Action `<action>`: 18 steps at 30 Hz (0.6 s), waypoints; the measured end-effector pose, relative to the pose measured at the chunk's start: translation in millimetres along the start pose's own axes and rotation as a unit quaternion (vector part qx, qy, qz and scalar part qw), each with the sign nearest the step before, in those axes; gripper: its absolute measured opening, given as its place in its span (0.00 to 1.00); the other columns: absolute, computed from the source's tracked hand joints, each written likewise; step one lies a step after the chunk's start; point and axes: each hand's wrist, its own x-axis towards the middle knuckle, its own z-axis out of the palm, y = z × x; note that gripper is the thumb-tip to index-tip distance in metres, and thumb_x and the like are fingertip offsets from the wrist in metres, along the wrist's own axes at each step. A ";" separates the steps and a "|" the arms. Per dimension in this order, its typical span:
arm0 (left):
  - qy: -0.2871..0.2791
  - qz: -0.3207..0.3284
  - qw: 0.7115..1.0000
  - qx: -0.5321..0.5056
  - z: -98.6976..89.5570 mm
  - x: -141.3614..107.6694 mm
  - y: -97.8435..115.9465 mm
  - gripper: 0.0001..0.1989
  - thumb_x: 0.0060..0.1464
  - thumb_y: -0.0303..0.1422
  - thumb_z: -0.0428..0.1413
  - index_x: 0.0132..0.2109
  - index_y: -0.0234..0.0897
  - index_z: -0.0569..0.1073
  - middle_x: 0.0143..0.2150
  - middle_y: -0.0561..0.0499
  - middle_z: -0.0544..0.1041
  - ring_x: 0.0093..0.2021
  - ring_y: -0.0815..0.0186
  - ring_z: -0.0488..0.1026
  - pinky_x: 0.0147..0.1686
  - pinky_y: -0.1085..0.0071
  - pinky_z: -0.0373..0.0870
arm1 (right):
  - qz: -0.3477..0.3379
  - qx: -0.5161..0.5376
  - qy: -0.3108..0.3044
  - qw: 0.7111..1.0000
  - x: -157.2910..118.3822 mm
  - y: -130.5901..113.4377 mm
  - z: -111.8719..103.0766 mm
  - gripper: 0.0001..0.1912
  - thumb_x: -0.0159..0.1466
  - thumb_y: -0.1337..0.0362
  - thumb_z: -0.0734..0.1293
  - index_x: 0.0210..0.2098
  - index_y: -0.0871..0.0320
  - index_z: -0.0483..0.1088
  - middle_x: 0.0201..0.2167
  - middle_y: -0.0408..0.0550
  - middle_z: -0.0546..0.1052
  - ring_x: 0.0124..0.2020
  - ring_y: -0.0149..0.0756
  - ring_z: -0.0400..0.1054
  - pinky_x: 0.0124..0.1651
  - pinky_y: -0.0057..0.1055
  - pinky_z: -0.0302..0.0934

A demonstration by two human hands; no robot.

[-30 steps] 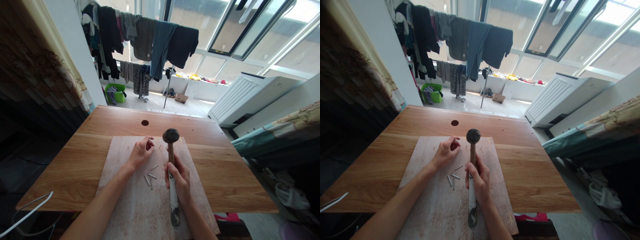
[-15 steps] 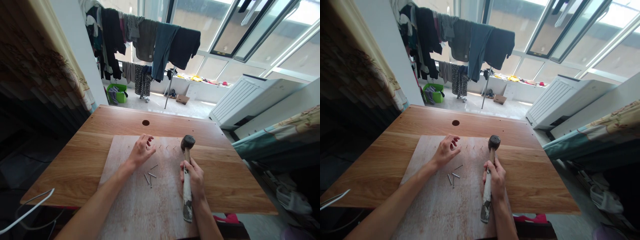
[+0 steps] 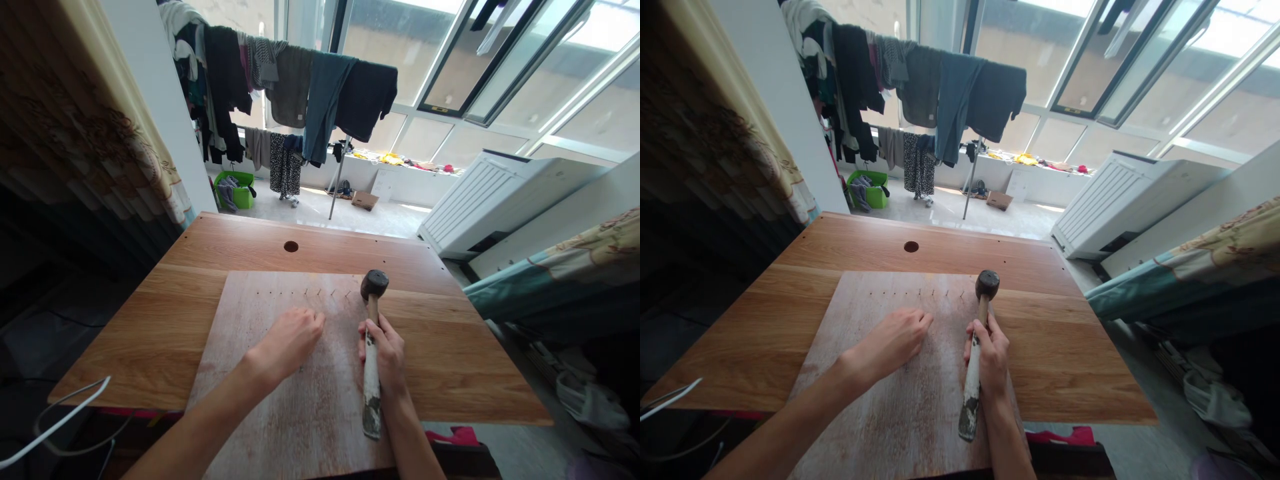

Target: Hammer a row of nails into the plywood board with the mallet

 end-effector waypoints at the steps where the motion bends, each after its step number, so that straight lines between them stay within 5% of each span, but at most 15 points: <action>1: 0.003 0.002 1.000 -0.003 0.2 0.3 -0.8 0.09 0.54 0.18 0.53 0.39 0.34 0.73 0.36 0.43 0.79 0.36 0.56 0.77 0.37 0.63 0.71 | -0.001 0.000 0.002 1.000 -0.3 -0.3 0.4 0.17 0.60 0.48 0.70 0.32 0.55 0.68 0.10 0.36 0.66 0.08 0.26 0.52 0.11 0.21 0.46; 11: -0.016 -0.059 0.998 -0.027 -3.8 -8.0 -11.9 0.14 0.51 0.15 0.53 0.41 0.36 0.73 0.41 0.43 0.79 0.41 0.56 0.79 0.36 0.67 0.71 | 0.000 0.022 0.001 1.000 1.9 3.8 -0.5 0.16 0.60 0.49 0.71 0.33 0.55 0.68 0.11 0.35 0.67 0.09 0.25 0.53 0.11 0.20 0.47; 18: 0.015 -0.131 0.988 -0.083 -6.1 3.2 -16.1 0.14 0.46 0.15 0.55 0.37 0.37 0.74 0.32 0.46 0.79 0.33 0.56 0.79 0.31 0.67 0.68 | 0.002 0.025 0.005 1.000 -0.1 2.1 0.5 0.17 0.59 0.48 0.71 0.33 0.55 0.68 0.10 0.35 0.66 0.09 0.25 0.52 0.11 0.19 0.47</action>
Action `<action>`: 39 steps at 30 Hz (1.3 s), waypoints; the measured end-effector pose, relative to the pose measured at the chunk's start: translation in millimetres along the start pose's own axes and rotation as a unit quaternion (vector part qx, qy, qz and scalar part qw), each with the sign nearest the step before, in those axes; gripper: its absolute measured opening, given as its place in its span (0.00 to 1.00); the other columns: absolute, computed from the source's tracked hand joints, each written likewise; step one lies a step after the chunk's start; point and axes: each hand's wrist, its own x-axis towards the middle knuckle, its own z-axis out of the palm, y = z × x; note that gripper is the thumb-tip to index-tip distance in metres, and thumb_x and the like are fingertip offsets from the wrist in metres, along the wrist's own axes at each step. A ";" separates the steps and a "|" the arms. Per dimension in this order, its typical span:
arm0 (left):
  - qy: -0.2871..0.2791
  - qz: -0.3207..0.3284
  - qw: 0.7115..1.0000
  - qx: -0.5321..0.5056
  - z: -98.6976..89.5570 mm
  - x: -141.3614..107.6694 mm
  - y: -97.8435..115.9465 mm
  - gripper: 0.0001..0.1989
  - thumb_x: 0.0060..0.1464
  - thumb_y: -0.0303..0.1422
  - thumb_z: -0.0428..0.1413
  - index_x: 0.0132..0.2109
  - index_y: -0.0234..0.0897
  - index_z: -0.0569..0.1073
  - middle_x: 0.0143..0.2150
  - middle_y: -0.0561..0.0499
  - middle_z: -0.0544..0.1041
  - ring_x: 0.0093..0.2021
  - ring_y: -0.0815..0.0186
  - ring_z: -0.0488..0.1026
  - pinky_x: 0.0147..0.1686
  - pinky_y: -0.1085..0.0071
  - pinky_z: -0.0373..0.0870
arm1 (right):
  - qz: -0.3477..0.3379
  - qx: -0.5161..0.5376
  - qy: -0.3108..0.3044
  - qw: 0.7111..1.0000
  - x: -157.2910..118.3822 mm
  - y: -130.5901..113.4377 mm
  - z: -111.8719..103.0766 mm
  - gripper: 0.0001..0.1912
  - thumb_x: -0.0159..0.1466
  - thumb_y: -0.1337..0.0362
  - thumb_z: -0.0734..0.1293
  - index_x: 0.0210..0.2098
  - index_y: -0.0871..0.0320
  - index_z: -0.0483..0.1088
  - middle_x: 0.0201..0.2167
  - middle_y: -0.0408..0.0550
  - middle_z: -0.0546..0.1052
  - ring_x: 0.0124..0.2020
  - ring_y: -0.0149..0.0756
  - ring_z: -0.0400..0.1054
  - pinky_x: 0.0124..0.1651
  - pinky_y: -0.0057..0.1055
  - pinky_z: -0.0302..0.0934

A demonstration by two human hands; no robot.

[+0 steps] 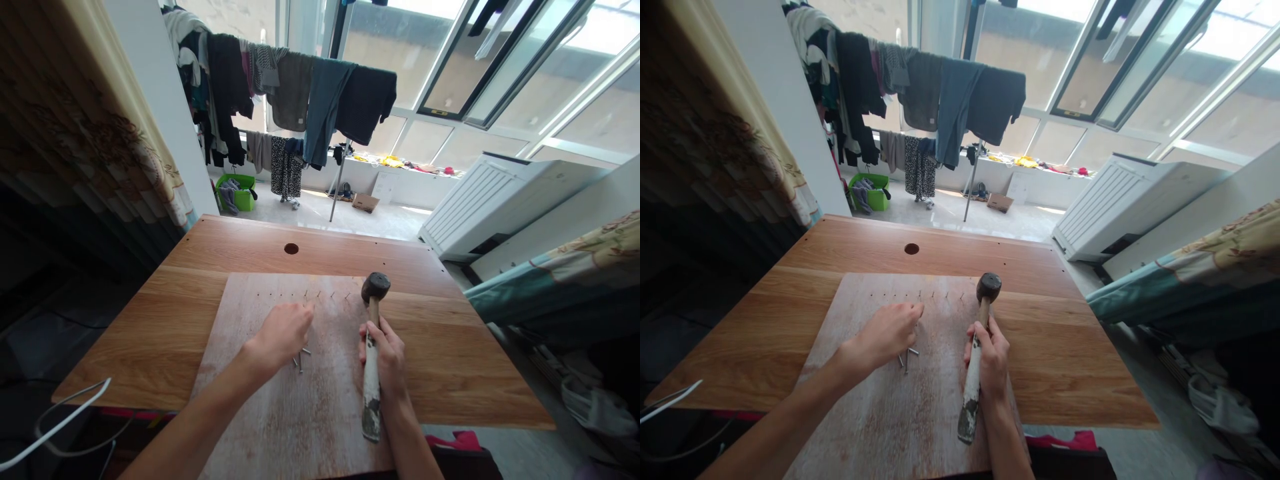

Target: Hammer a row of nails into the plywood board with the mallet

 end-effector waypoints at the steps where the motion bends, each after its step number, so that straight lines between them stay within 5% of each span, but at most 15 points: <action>1: 0.019 -0.002 1.000 -0.024 -0.8 3.3 -7.2 0.12 0.46 0.17 0.55 0.36 0.37 0.74 0.31 0.47 0.79 0.32 0.58 0.78 0.31 0.68 0.68 | 0.000 0.002 0.001 1.000 -0.1 0.4 -0.2 0.17 0.60 0.49 0.71 0.33 0.55 0.68 0.10 0.35 0.66 0.09 0.25 0.52 0.11 0.20 0.47; 6: 0.184 0.003 0.960 -0.211 -0.4 20.5 -48.9 0.08 0.50 0.23 0.54 0.34 0.38 0.75 0.33 0.52 0.79 0.31 0.67 0.77 0.34 0.72 0.72 | 0.000 0.012 -0.004 1.000 1.3 3.6 -1.9 0.17 0.60 0.49 0.71 0.36 0.56 0.68 0.12 0.35 0.67 0.10 0.25 0.53 0.11 0.20 0.48; 9: 0.233 -0.014 0.928 -0.291 6.7 25.3 -59.7 0.06 0.54 0.28 0.55 0.36 0.38 0.77 0.36 0.51 0.81 0.32 0.68 0.78 0.34 0.73 0.75 | -0.001 0.005 -0.002 1.000 2.8 4.8 -2.6 0.18 0.60 0.48 0.71 0.35 0.56 0.69 0.11 0.35 0.66 0.10 0.25 0.53 0.12 0.20 0.48; 14: 0.224 -0.042 0.924 -0.307 19.5 22.9 -60.6 0.06 0.57 0.32 0.56 0.37 0.39 0.78 0.31 0.54 0.81 0.29 0.69 0.78 0.34 0.74 0.75 | -0.002 0.008 0.010 1.000 3.8 4.3 -2.2 0.20 0.57 0.47 0.73 0.37 0.57 0.70 0.16 0.35 0.68 0.10 0.25 0.54 0.11 0.21 0.48; 24: 0.237 0.015 0.940 -0.244 28.0 20.4 -65.0 0.09 0.56 0.23 0.56 0.42 0.39 0.78 0.38 0.51 0.82 0.35 0.67 0.78 0.38 0.72 0.76 | 0.001 0.015 0.021 1.000 1.5 2.1 -1.4 0.18 0.57 0.50 0.73 0.32 0.56 0.67 0.22 0.37 0.73 0.10 0.22 0.54 0.10 0.20 0.49; 34: 0.242 0.015 0.946 -0.216 26.7 19.2 -62.3 0.05 0.58 0.25 0.59 0.39 0.38 0.78 0.36 0.51 0.80 0.35 0.66 0.77 0.37 0.71 0.74 | -0.014 0.022 0.011 1.000 -2.2 2.3 -1.8 0.18 0.59 0.49 0.73 0.32 0.57 0.69 0.23 0.38 0.72 0.11 0.21 0.54 0.10 0.20 0.50; 39: 0.245 0.004 0.943 -0.226 27.1 20.3 -62.3 0.05 0.59 0.26 0.60 0.38 0.38 0.80 0.35 0.51 0.81 0.31 0.68 0.77 0.36 0.71 0.74 | -0.020 0.021 -0.049 0.998 -13.1 -12.8 12.1 0.18 0.60 0.49 0.73 0.38 0.57 0.71 0.24 0.36 0.71 0.10 0.22 0.56 0.10 0.20 0.52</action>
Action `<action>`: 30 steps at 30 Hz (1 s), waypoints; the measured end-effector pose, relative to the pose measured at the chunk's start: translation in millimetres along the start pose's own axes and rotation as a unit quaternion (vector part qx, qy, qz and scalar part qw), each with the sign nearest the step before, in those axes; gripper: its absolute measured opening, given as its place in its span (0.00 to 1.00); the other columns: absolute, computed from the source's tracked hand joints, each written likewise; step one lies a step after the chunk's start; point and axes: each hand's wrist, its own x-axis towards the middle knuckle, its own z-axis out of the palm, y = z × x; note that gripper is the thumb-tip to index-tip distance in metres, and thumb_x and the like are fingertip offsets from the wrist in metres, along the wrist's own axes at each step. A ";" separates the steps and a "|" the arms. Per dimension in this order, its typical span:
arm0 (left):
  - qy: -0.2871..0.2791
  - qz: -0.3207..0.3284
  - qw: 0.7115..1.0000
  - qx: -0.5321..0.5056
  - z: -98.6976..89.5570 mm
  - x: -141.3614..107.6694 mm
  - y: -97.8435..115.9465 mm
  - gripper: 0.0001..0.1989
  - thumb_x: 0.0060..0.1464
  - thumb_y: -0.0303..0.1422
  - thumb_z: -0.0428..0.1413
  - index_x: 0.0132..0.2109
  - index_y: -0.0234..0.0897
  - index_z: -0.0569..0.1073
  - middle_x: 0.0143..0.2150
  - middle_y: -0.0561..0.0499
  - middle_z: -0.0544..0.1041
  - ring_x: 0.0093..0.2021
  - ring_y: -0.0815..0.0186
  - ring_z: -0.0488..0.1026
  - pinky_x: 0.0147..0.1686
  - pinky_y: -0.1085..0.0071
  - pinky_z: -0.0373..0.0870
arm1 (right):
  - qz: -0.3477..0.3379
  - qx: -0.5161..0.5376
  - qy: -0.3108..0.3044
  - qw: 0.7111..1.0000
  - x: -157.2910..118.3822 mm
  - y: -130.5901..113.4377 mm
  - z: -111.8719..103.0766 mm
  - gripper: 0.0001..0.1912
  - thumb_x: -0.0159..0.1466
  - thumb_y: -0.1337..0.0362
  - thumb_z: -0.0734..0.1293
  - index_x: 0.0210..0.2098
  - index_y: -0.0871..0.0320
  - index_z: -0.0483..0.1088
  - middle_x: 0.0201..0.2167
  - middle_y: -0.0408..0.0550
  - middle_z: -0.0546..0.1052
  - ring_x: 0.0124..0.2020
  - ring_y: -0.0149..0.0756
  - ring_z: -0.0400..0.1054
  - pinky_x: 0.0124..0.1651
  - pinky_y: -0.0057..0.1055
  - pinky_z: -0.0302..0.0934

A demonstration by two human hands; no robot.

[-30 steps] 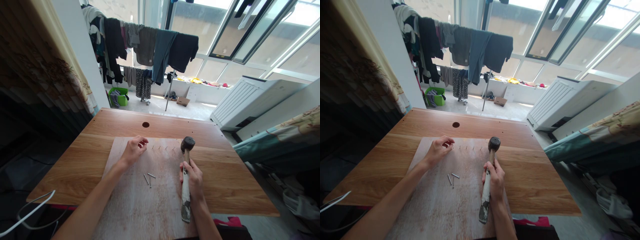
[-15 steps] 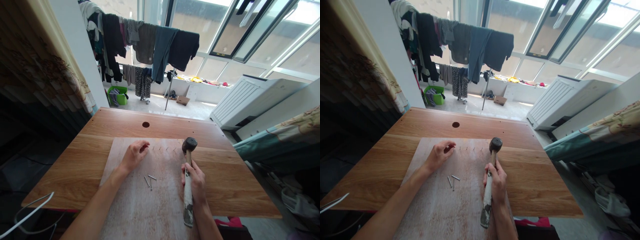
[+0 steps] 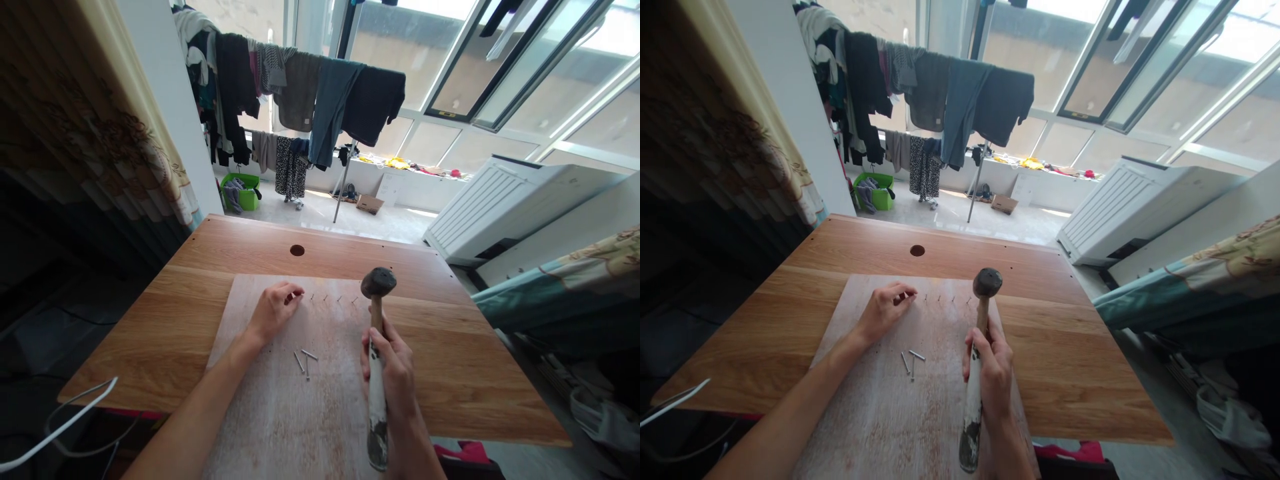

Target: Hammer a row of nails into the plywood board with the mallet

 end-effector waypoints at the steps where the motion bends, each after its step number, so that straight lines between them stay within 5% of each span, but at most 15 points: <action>1: 0.003 -0.003 1.000 -0.001 0.2 0.0 -0.3 0.04 0.59 0.26 0.60 0.39 0.38 0.80 0.35 0.51 0.81 0.31 0.68 0.77 0.37 0.71 0.74 | -0.004 -0.001 -0.021 1.000 -1.4 -3.4 5.9 0.18 0.61 0.49 0.72 0.41 0.57 0.72 0.24 0.36 0.71 0.10 0.22 0.57 0.10 0.20 0.52; 11: 0.017 -0.045 0.997 -0.053 -0.2 -1.0 0.8 0.11 0.56 0.26 0.59 0.46 0.39 0.77 0.34 0.53 0.82 0.32 0.67 0.79 0.37 0.72 0.75 | 0.039 0.053 -0.180 0.981 -1.8 14.6 53.3 0.17 0.64 0.53 0.70 0.47 0.56 0.73 0.27 0.37 0.72 0.10 0.20 0.59 0.11 0.18 0.51; 16: 0.001 -0.044 0.997 -0.069 -1.8 -0.2 1.5 0.15 0.54 0.24 0.57 0.48 0.39 0.76 0.33 0.55 0.81 0.31 0.69 0.77 0.36 0.74 0.74 | 0.085 0.069 -0.203 0.973 -5.7 19.9 52.8 0.22 0.64 0.53 0.70 0.54 0.57 0.72 0.28 0.38 0.73 0.11 0.21 0.60 0.11 0.19 0.50; 23: -0.001 -0.053 0.996 -0.067 -2.6 0.2 2.1 0.12 0.53 0.24 0.56 0.44 0.40 0.77 0.32 0.56 0.81 0.30 0.69 0.76 0.35 0.74 0.73 | 0.059 0.039 -0.214 0.974 -6.7 17.4 58.8 0.16 0.65 0.52 0.70 0.44 0.57 0.73 0.27 0.37 0.72 0.11 0.21 0.61 0.12 0.19 0.51; 30: 0.005 -0.053 0.997 -0.062 -4.0 1.3 5.6 0.10 0.52 0.22 0.57 0.40 0.39 0.76 0.31 0.56 0.81 0.29 0.69 0.76 0.34 0.75 0.72 | 0.041 0.013 -0.213 0.976 -8.1 14.9 57.3 0.19 0.66 0.53 0.69 0.52 0.57 0.73 0.27 0.37 0.72 0.11 0.22 0.61 0.12 0.20 0.52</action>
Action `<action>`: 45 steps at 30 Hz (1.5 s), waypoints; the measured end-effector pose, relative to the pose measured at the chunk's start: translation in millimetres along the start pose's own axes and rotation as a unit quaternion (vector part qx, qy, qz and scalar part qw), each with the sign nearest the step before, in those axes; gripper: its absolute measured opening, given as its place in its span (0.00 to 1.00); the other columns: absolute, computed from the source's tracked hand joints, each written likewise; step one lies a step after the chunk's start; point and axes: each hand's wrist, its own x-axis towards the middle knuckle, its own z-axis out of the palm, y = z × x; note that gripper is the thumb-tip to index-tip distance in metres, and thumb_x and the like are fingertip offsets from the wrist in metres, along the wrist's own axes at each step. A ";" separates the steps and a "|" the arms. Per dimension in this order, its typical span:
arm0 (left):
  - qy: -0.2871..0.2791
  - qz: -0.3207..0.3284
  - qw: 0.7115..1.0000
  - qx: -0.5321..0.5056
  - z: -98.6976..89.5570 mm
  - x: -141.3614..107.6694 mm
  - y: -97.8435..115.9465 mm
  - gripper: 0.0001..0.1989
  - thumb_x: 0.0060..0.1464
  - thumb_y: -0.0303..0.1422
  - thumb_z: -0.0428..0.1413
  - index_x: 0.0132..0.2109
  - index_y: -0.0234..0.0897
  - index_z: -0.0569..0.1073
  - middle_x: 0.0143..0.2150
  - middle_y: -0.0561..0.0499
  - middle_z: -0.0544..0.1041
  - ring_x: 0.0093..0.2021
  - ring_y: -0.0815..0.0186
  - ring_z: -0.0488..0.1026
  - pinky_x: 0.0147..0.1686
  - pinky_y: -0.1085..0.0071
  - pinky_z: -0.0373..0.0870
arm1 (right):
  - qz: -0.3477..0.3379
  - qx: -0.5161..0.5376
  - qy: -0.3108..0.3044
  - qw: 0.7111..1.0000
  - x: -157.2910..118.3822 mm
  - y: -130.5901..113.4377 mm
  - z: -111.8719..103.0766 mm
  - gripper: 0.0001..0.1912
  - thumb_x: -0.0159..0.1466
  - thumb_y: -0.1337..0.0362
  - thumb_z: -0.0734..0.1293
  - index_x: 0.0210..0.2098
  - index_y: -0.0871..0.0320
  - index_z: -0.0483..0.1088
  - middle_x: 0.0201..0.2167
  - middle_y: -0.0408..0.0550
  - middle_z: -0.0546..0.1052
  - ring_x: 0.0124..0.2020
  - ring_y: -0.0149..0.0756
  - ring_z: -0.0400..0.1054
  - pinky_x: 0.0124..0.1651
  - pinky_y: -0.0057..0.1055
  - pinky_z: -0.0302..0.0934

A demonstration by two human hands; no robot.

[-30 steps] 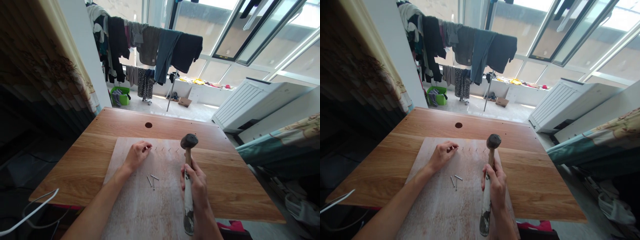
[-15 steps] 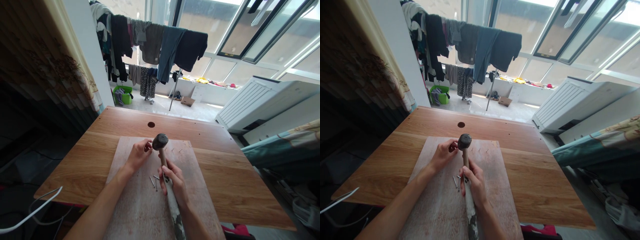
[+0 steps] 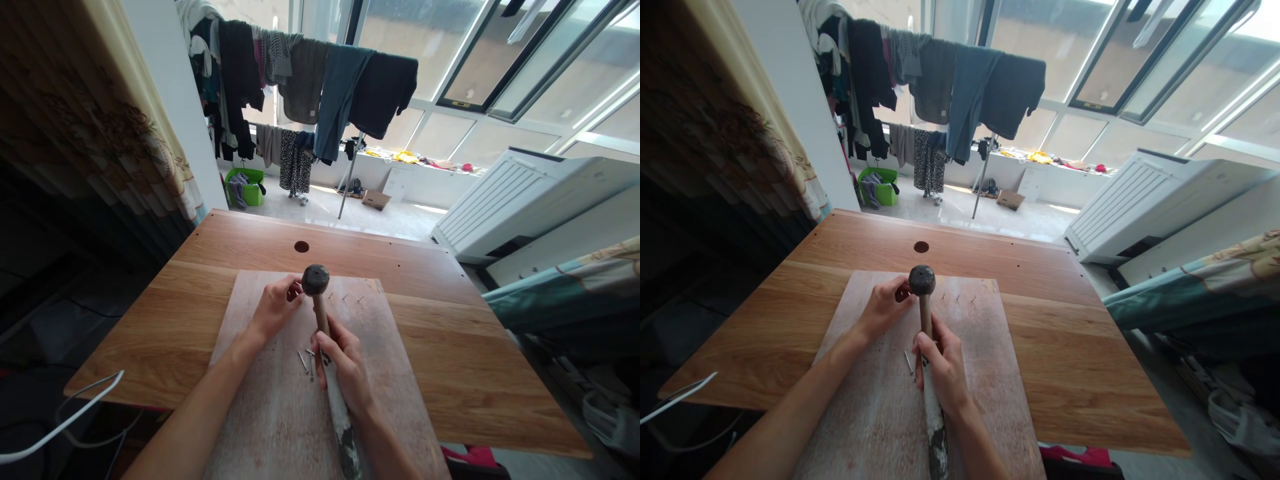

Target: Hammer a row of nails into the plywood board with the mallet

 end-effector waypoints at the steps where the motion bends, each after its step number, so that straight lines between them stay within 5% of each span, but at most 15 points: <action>1: 0.002 0.001 1.000 0.004 -0.1 0.1 0.4 0.09 0.51 0.21 0.57 0.38 0.39 0.76 0.31 0.56 0.81 0.28 0.70 0.75 0.33 0.76 0.72 | 0.002 -0.001 -0.004 1.000 -0.2 0.0 0.0 0.19 0.67 0.54 0.68 0.53 0.57 0.73 0.27 0.36 0.72 0.11 0.21 0.61 0.12 0.20 0.52; 9: 0.005 0.009 1.000 0.013 0.6 0.0 -1.4 0.09 0.52 0.22 0.57 0.39 0.38 0.76 0.31 0.56 0.81 0.28 0.71 0.75 0.32 0.76 0.71 | -0.001 0.005 0.000 1.000 0.4 3.6 0.4 0.21 0.66 0.54 0.69 0.55 0.58 0.72 0.27 0.37 0.73 0.11 0.21 0.61 0.12 0.19 0.53; 15: 0.010 -0.008 1.000 0.014 2.0 -0.3 -4.1 0.10 0.53 0.26 0.60 0.43 0.39 0.76 0.32 0.54 0.82 0.30 0.68 0.77 0.35 0.73 0.74 | -0.040 0.024 0.063 0.997 -2.6 0.4 -5.4 0.24 0.66 0.53 0.69 0.58 0.55 0.71 0.26 0.36 0.71 0.11 0.21 0.59 0.11 0.19 0.51; 23: 0.012 0.004 1.000 0.016 0.4 0.9 0.7 0.10 0.50 0.22 0.57 0.38 0.38 0.77 0.29 0.57 0.80 0.27 0.71 0.72 0.31 0.76 0.70 | -0.007 -0.022 -0.010 1.000 -2.5 2.2 0.1 0.24 0.66 0.52 0.69 0.58 0.56 0.72 0.28 0.38 0.73 0.11 0.22 0.61 0.12 0.21 0.55; 38: 0.012 0.014 0.999 0.028 1.1 0.2 -2.5 0.09 0.50 0.22 0.57 0.38 0.39 0.76 0.27 0.56 0.77 0.26 0.69 0.71 0.29 0.73 0.69 | -0.004 -0.030 -0.007 1.000 -3.0 5.8 0.1 0.24 0.66 0.52 0.69 0.58 0.57 0.71 0.28 0.37 0.73 0.11 0.23 0.61 0.12 0.21 0.54; 42: -0.009 0.013 1.000 0.013 3.6 1.6 -5.4 0.14 0.53 0.25 0.58 0.47 0.40 0.73 0.32 0.56 0.78 0.29 0.69 0.74 0.34 0.73 0.72 | -0.044 -0.002 0.048 0.998 -2.2 4.6 -3.3 0.20 0.66 0.52 0.69 0.52 0.56 0.72 0.27 0.37 0.72 0.11 0.22 0.60 0.12 0.21 0.52; 45: 0.015 0.015 0.998 0.054 3.7 2.1 -3.9 0.12 0.52 0.28 0.61 0.45 0.39 0.72 0.35 0.54 0.74 0.32 0.67 0.73 0.36 0.71 0.72 | -0.074 0.009 0.108 0.991 -0.7 3.1 -6.2 0.17 0.65 0.53 0.69 0.48 0.56 0.72 0.28 0.37 0.72 0.11 0.21 0.60 0.12 0.21 0.52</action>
